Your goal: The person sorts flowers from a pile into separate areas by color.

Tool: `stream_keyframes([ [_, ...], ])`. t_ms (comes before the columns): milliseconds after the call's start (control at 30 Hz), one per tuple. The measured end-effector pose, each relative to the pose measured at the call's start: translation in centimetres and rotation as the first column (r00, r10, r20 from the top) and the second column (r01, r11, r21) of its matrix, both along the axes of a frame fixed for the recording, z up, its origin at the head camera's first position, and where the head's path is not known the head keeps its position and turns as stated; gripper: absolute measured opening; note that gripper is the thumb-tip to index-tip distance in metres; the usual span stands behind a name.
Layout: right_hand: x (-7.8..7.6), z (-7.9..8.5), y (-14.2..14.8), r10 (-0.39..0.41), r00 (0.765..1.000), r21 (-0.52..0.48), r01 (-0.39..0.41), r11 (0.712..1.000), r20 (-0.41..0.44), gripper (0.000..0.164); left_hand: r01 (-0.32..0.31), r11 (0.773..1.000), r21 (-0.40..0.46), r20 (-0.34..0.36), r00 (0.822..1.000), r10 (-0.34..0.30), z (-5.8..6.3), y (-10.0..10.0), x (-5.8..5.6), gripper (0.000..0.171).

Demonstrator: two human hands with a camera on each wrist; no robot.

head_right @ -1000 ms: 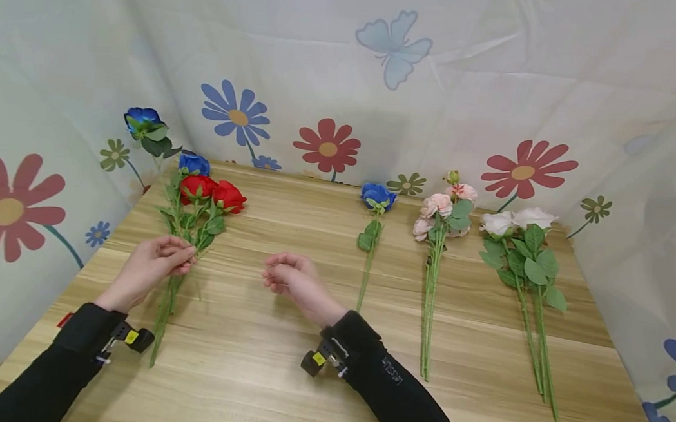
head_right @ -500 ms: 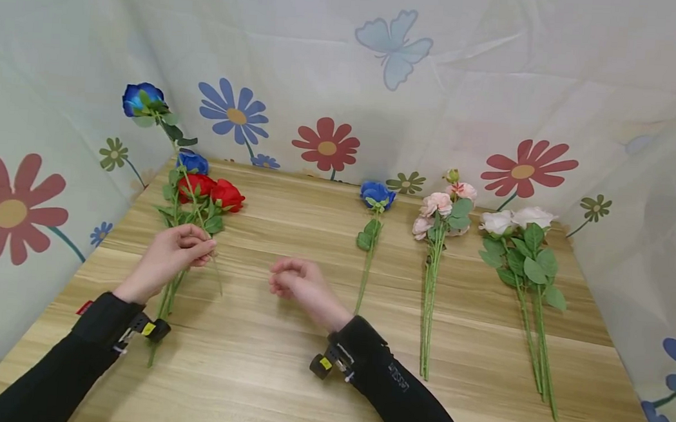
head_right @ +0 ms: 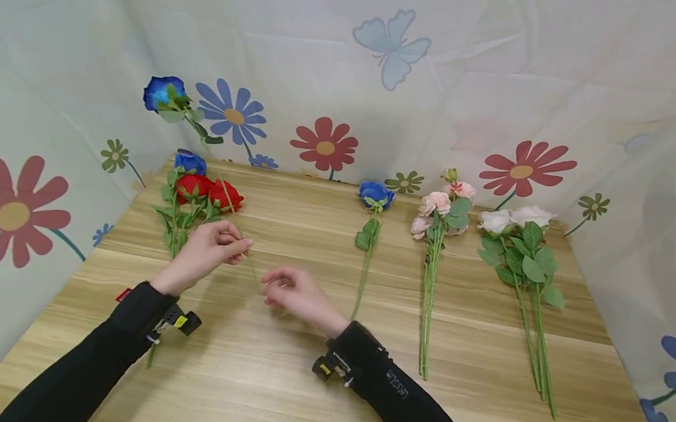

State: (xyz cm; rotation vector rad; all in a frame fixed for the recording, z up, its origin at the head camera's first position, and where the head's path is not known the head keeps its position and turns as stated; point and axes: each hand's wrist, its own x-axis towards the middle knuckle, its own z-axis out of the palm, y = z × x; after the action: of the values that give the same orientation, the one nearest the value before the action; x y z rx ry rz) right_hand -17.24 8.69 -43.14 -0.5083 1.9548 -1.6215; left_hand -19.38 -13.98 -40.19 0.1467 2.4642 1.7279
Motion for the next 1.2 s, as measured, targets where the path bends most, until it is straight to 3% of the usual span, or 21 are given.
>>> stream_keyframes([
  [200, 0.0, 0.1, 0.0, 0.004, 1.000, 0.005, -0.004, 1.000, -0.013, 0.038, 0.043, 0.999, -0.021, -0.016, 0.999, -0.044, -0.2, 1.8, -0.5, 0.019],
  [667, 0.2, -0.6, 1.0, -0.048, 0.999, -0.062, 0.049, 0.997, 0.015, 0.032, 0.069, 0.994, -0.087, -0.082, 0.994, -0.077, -0.5, 4.9, -1.0, 0.013],
  [900, 0.6, -0.6, 2.3, -0.040, 0.999, -0.054, 0.042, 0.998, 0.036, 0.030, 0.107, 0.981, -0.161, -0.094, 0.988, -0.123, -0.8, 5.8, -1.1, 0.016],
  [1200, 1.1, -0.4, 3.9, -0.025, 0.997, -0.092, 0.032, 0.995, 0.077, 0.027, 0.169, 0.971, -0.170, -0.108, 0.976, -0.189, -0.9, 6.4, -0.9, 0.016],
])
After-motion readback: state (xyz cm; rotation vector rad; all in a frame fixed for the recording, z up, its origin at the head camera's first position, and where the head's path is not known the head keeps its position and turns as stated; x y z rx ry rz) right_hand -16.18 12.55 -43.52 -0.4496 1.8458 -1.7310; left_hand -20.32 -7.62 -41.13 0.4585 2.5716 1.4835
